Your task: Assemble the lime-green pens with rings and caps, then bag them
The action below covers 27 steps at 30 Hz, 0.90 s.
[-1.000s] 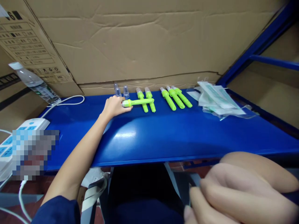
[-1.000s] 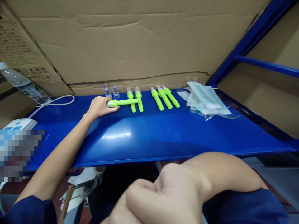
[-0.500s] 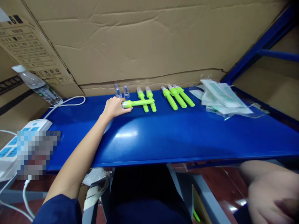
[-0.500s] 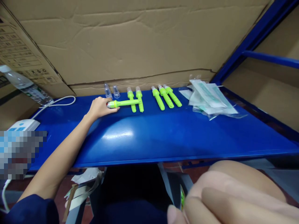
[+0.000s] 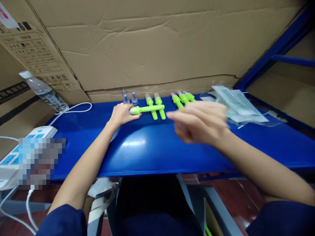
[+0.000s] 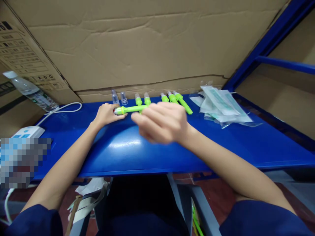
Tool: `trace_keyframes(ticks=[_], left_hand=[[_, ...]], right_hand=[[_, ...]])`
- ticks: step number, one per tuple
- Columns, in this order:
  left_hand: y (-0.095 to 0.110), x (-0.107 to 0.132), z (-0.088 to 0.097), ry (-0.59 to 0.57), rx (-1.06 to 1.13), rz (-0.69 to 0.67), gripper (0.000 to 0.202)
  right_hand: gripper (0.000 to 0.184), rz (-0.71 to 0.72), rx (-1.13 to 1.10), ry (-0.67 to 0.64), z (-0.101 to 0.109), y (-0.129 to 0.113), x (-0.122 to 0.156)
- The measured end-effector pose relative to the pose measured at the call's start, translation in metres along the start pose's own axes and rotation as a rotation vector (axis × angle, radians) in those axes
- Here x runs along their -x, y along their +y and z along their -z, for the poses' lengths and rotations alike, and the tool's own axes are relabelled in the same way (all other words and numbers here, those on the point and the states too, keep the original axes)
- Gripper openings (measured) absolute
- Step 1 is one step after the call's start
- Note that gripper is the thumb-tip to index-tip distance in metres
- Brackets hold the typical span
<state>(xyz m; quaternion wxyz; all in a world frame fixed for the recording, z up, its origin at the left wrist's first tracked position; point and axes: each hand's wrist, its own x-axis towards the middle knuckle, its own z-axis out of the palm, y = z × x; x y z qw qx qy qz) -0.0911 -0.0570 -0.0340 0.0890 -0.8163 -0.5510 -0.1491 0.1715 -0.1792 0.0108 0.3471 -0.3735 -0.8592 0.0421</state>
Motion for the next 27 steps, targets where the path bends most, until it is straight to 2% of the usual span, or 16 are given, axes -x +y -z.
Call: trace_keyframes(ticks=[2,4,7,9,11,14,21,27], left_hand=[[-0.001,0.000,0.000,0.004,0.014,-0.002,0.049],[-0.003,-0.001,0.000,0.012,0.028,-0.007,0.050],[-0.005,-0.001,-0.001,0.020,0.036,-0.023,0.049],[-0.006,-0.002,-0.002,0.020,0.031,-0.037,0.048],[-0.006,-0.002,-0.002,0.018,0.028,-0.054,0.047],[-0.006,-0.002,-0.001,0.004,0.035,-0.104,0.047],[0.006,0.002,0.008,-0.008,-0.055,-0.198,0.054],[0.015,0.004,0.010,0.001,-0.090,-0.202,0.060]], right_hand=[[0.041,0.109,0.241,0.036,-0.018,0.031,-0.030],[0.041,0.189,0.396,0.045,-0.041,0.067,-0.046],[0.052,0.211,0.483,0.037,-0.069,0.113,-0.047],[0.052,0.212,0.486,0.006,-0.080,0.131,-0.040],[0.048,0.217,0.450,-0.017,-0.083,0.136,-0.033],[0.050,0.210,0.404,-0.024,-0.080,0.132,-0.026],[0.049,0.129,0.225,0.042,-0.077,0.121,-0.010],[0.048,0.001,0.043,-0.037,-0.069,0.117,-0.006]])
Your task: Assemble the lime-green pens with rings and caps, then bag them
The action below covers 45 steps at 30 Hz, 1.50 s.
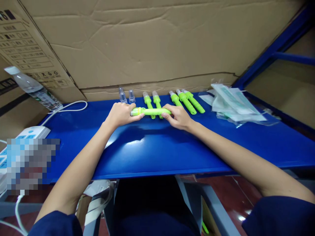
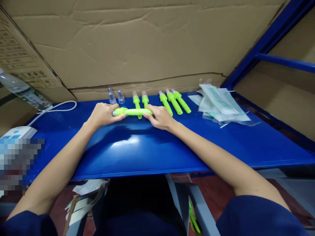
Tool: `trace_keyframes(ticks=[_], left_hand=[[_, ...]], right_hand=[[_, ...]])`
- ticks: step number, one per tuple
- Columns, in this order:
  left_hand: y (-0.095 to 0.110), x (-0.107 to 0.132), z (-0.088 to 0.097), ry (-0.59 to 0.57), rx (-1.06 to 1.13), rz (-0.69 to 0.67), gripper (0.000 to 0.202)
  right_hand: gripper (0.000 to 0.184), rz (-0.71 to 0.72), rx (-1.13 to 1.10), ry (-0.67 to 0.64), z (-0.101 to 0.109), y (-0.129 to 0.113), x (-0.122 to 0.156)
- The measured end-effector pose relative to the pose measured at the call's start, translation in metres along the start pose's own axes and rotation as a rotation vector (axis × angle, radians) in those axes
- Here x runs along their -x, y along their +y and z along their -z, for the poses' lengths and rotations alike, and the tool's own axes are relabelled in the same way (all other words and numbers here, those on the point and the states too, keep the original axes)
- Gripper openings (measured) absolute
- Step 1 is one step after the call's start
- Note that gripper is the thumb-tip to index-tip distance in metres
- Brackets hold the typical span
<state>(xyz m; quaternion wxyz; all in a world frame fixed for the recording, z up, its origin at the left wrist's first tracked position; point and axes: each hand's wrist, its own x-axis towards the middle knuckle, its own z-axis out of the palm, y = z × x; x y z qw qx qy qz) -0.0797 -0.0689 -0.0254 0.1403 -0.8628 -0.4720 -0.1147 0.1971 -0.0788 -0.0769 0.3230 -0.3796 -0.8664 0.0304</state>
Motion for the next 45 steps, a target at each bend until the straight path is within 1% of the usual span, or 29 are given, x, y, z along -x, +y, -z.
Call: trace_keyframes(ticks=[3,5,7,9,10,11,13,15,18,21,23,27,30,34,38,42,45], left_hand=[[0.003,-0.001,-0.002,-0.016,-0.011,0.045,0.063],[0.005,-0.002,-0.003,0.017,0.018,0.065,0.064],[0.005,-0.003,-0.003,0.108,0.074,0.048,0.070],[0.003,-0.004,-0.004,0.234,0.142,0.041,0.078],[0.000,-0.004,-0.005,0.295,0.177,0.058,0.078],[-0.003,-0.005,-0.007,0.342,0.213,0.086,0.075],[-0.014,-0.005,-0.013,0.392,0.268,0.157,0.063],[-0.026,-0.004,-0.023,0.382,0.285,0.217,0.058],[-0.045,-0.002,-0.039,0.279,0.285,0.272,0.058],[-0.057,0.001,-0.051,0.157,0.319,0.314,0.064],[-0.062,0.002,-0.055,0.089,0.331,0.338,0.066],[-0.062,0.000,-0.057,-0.015,0.260,0.351,0.059],[-0.059,-0.003,-0.056,-0.062,0.165,0.353,0.057],[-0.058,-0.005,-0.058,-0.091,0.130,0.327,0.057],[-0.058,-0.006,-0.059,-0.077,0.133,0.313,0.058],[-0.056,-0.005,-0.057,-0.040,0.123,0.299,0.057],[-0.054,-0.005,-0.054,-0.018,0.103,0.286,0.054]], right_hand=[[0.046,-0.036,0.039,0.014,0.000,0.002,-0.003],[0.046,-0.053,0.106,0.067,-0.001,0.006,-0.006],[0.045,-0.071,0.178,0.146,0.001,0.013,-0.009],[0.045,-0.107,0.243,0.230,0.007,0.022,-0.011],[0.044,-0.138,0.272,0.269,0.011,0.027,-0.011],[0.044,-0.175,0.303,0.304,0.016,0.033,-0.011],[0.044,-0.261,0.370,0.366,0.028,0.043,-0.010],[0.044,-0.334,0.440,0.411,0.040,0.050,-0.009],[0.044,-0.411,0.521,0.431,0.053,0.052,-0.008],[0.043,-0.452,0.572,0.388,0.058,0.046,-0.009],[0.043,-0.471,0.596,0.341,0.057,0.040,-0.010],[0.043,-0.504,0.642,0.213,0.052,0.029,-0.012],[0.045,-0.526,0.673,0.100,0.047,0.019,-0.015],[0.046,-0.570,0.686,-0.023,0.040,0.001,-0.019],[0.047,-0.567,0.654,-0.137,0.030,-0.016,-0.020],[0.048,-0.550,0.582,-0.271,0.017,-0.019,-0.018],[0.048,-0.535,0.547,-0.314,0.011,-0.016,-0.016]])
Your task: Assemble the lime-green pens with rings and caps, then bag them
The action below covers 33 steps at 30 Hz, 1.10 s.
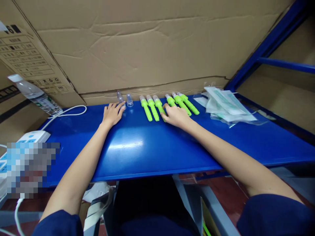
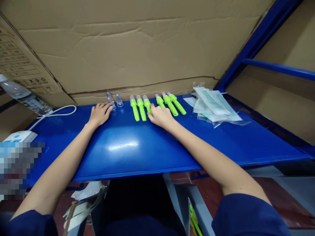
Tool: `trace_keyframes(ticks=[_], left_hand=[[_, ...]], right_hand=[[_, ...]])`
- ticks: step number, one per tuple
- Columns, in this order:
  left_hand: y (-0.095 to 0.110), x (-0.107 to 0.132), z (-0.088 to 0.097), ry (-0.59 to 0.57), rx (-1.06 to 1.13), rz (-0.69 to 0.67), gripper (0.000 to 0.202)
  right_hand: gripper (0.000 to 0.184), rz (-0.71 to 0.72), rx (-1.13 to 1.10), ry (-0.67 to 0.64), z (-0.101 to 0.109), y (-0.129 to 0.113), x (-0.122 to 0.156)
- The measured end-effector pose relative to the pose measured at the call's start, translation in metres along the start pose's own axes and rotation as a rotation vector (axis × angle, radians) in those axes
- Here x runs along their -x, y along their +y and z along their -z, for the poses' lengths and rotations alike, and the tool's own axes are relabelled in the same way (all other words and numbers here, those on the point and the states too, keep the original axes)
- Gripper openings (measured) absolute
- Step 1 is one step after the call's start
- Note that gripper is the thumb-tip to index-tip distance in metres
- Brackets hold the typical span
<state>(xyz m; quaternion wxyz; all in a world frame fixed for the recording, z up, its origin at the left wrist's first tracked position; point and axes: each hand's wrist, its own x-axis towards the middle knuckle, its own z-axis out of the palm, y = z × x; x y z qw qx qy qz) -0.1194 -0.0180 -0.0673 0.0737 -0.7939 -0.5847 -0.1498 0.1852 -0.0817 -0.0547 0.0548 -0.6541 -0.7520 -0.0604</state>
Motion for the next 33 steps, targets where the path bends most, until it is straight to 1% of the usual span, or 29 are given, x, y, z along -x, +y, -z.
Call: trace_keyframes(ticks=[2,4,7,10,14,17,21,23,27,30,32,33], left_hand=[[0.002,0.000,0.002,0.005,-0.012,-0.002,0.053],[0.003,0.001,0.003,0.010,-0.021,-0.005,0.052],[0.004,0.001,0.005,0.013,-0.011,-0.029,0.049],[0.005,0.002,0.007,-0.012,0.016,-0.081,0.046],[0.009,0.004,0.012,-0.049,0.032,-0.144,0.044],[0.012,0.005,0.015,-0.070,0.053,-0.178,0.042],[0.013,0.006,0.017,-0.085,0.108,-0.227,0.044],[0.012,0.007,0.018,-0.099,0.146,-0.245,0.046],[0.010,0.008,0.020,-0.093,0.187,-0.235,0.048],[0.007,0.007,0.017,-0.048,0.227,-0.192,0.044],[0.004,0.004,0.011,-0.003,0.329,-0.140,0.043],[0.002,0.003,0.008,0.034,0.419,-0.111,0.043]], right_hand=[[0.046,0.002,-0.017,-0.010,0.000,0.002,-0.001],[0.042,-0.010,-0.036,0.008,0.003,0.005,-0.002],[0.041,-0.056,-0.063,0.093,0.007,0.015,-0.006],[0.042,-0.113,-0.070,0.159,0.002,0.029,-0.012],[0.047,-0.121,-0.038,0.144,-0.017,0.046,-0.021],[0.052,-0.111,-0.043,0.126,-0.027,0.051,-0.026],[0.063,-0.126,-0.084,0.105,-0.032,0.050,-0.028],[0.062,-0.140,-0.126,0.092,-0.033,0.050,-0.029],[0.052,-0.125,-0.243,0.107,-0.032,0.050,-0.031],[0.051,-0.103,-0.327,0.180,-0.028,0.049,-0.031],[0.052,-0.058,-0.380,0.249,-0.023,0.047,-0.030],[0.053,-0.018,-0.406,0.281,-0.021,0.045,-0.028]])
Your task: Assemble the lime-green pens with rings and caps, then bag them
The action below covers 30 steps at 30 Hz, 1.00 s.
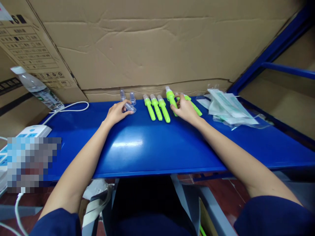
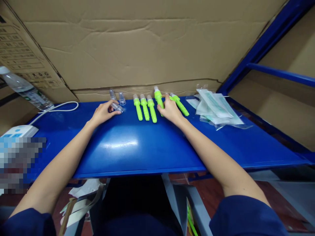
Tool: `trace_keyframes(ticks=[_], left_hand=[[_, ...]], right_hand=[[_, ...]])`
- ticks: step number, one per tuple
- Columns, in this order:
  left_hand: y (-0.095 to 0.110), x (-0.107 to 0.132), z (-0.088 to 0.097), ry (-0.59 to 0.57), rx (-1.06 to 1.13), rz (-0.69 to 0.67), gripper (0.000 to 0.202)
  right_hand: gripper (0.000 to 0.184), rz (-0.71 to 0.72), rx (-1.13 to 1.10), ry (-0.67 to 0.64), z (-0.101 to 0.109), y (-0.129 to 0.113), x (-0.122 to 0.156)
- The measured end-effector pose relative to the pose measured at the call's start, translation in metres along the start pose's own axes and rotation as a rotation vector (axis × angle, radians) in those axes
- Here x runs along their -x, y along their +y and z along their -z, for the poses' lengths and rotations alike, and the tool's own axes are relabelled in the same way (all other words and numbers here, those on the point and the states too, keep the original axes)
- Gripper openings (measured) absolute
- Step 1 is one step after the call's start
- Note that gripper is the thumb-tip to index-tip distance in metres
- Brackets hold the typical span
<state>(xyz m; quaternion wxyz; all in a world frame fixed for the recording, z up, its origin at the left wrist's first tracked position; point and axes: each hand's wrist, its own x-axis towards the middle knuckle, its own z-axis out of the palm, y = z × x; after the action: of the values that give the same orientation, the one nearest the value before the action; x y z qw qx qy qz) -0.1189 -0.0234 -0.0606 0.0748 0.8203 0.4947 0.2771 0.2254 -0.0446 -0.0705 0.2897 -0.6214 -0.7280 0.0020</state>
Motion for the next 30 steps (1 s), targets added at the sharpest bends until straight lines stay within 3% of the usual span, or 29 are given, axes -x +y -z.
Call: trace_keyframes(ticks=[4,9,16,24,27,30], left_hand=[[-0.009,-0.008,-0.010,0.207,0.482,0.089,0.049],[-0.013,-0.014,-0.013,0.207,0.790,0.241,0.058],[-0.004,-0.011,-0.012,0.160,0.864,0.229,0.063],[0.027,-0.004,-0.009,0.078,0.790,0.014,0.067],[0.033,-0.002,-0.008,0.087,0.720,-0.050,0.066],[0.036,-0.001,-0.008,0.024,0.656,-0.085,0.065]], right_hand=[[0.053,0.238,-0.078,0.028,0.003,-0.013,0.008],[0.044,0.473,-0.057,0.026,-0.002,-0.030,0.022],[0.040,0.607,0.023,0.024,-0.009,-0.035,0.028],[0.041,0.651,0.138,0.056,-0.010,-0.035,0.030],[0.041,0.633,0.141,0.081,-0.007,-0.034,0.029],[0.041,0.595,0.119,0.086,-0.004,-0.035,0.028]])
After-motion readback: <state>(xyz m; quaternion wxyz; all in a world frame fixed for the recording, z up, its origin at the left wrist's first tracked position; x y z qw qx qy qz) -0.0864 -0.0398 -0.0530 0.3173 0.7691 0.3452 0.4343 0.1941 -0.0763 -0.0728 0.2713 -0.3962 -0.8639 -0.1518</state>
